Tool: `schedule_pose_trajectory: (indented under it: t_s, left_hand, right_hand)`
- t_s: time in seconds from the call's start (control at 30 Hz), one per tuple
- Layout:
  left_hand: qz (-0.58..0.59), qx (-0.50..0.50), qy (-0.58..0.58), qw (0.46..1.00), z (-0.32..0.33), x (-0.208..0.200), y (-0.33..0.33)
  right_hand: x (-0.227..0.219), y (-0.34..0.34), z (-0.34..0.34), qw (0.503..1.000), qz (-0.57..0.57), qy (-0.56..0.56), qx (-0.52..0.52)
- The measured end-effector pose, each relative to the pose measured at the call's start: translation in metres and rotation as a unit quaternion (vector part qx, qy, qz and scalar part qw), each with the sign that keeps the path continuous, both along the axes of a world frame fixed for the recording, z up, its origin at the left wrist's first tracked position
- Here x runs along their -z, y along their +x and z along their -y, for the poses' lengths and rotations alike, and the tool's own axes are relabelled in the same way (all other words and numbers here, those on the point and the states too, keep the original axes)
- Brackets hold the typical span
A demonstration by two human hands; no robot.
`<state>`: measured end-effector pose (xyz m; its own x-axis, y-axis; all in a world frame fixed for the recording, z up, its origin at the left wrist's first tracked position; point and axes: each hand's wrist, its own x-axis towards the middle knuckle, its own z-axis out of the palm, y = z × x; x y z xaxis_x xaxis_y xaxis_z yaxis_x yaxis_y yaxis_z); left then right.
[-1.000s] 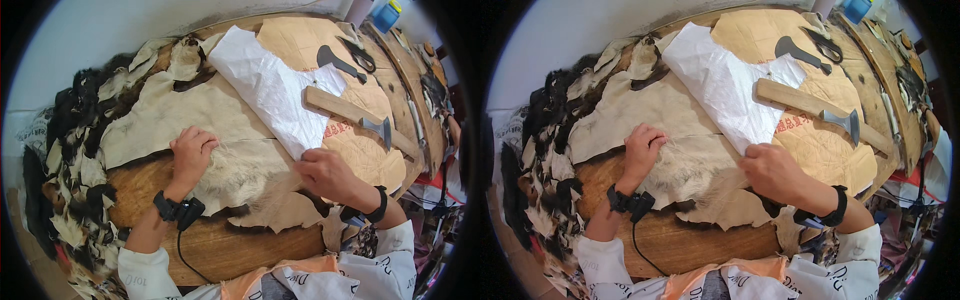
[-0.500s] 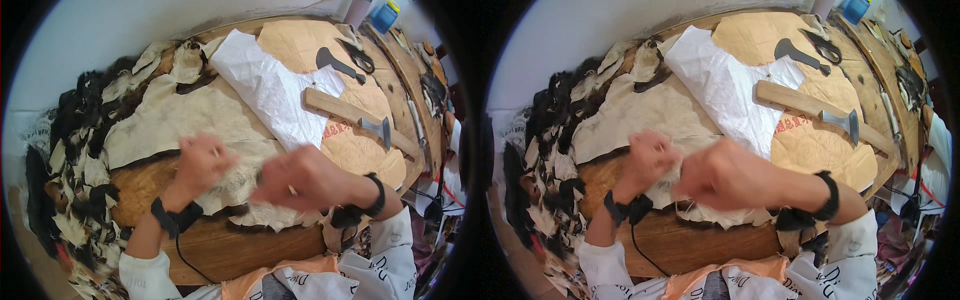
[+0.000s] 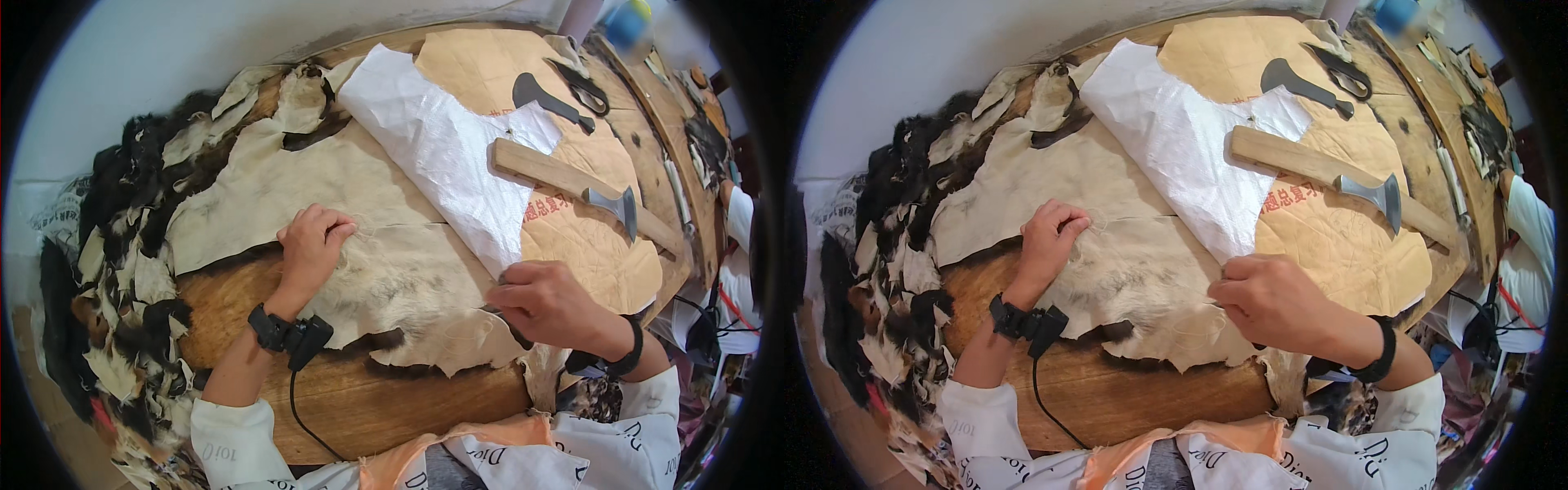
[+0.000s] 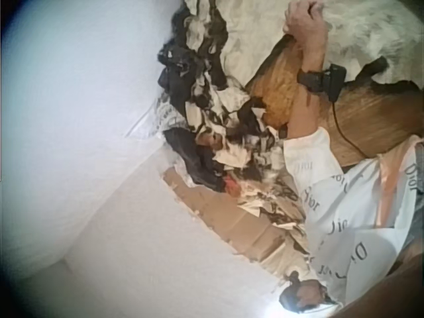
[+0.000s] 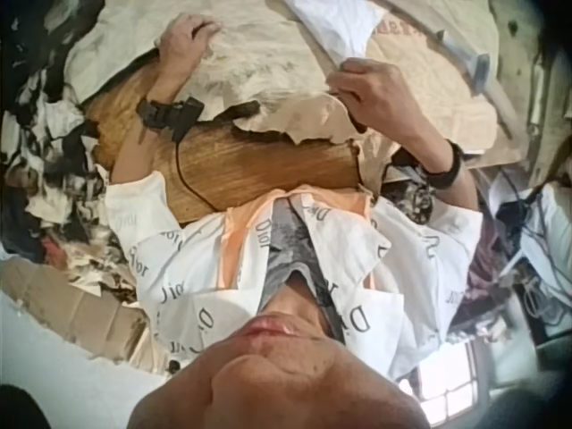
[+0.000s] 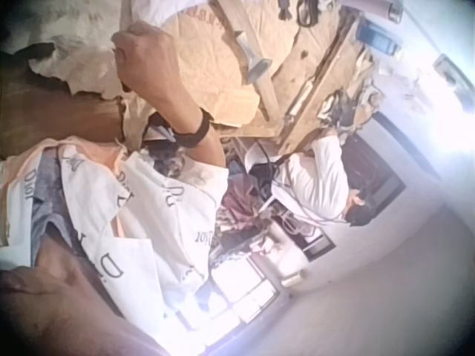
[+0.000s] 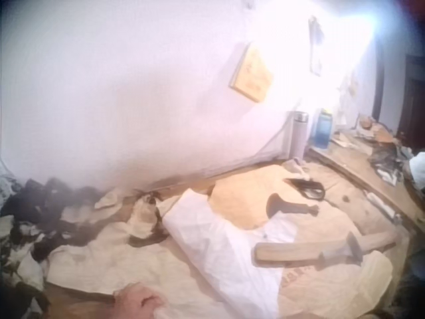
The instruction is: Cutting pieces of leather using a leather knife and a template.
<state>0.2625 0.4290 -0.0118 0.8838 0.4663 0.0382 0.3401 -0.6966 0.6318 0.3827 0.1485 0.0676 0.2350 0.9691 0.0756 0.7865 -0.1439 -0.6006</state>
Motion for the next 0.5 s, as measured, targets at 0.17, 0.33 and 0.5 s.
schedule_pose_trajectory:
  t_s: [0.17, 0.33, 0.5]
  left_hand:
    - [0.012, 0.027, 0.138, 0.990, 0.005, 0.008, 0.003]
    - [0.004, 0.048, 0.100, 0.994, -0.006, -0.002, 0.002]
    - [0.050, 0.126, -0.142, 0.980, 0.011, -0.027, 0.018]
  right_hand:
    - [-0.051, 0.016, 0.020, 0.999, -0.018, 0.038, -0.014]
    - [-0.065, 0.035, 0.048, 0.931, -0.310, 0.154, -0.120]
    - [-0.074, 0.035, 0.069, 0.965, -0.229, 0.100, 0.078]
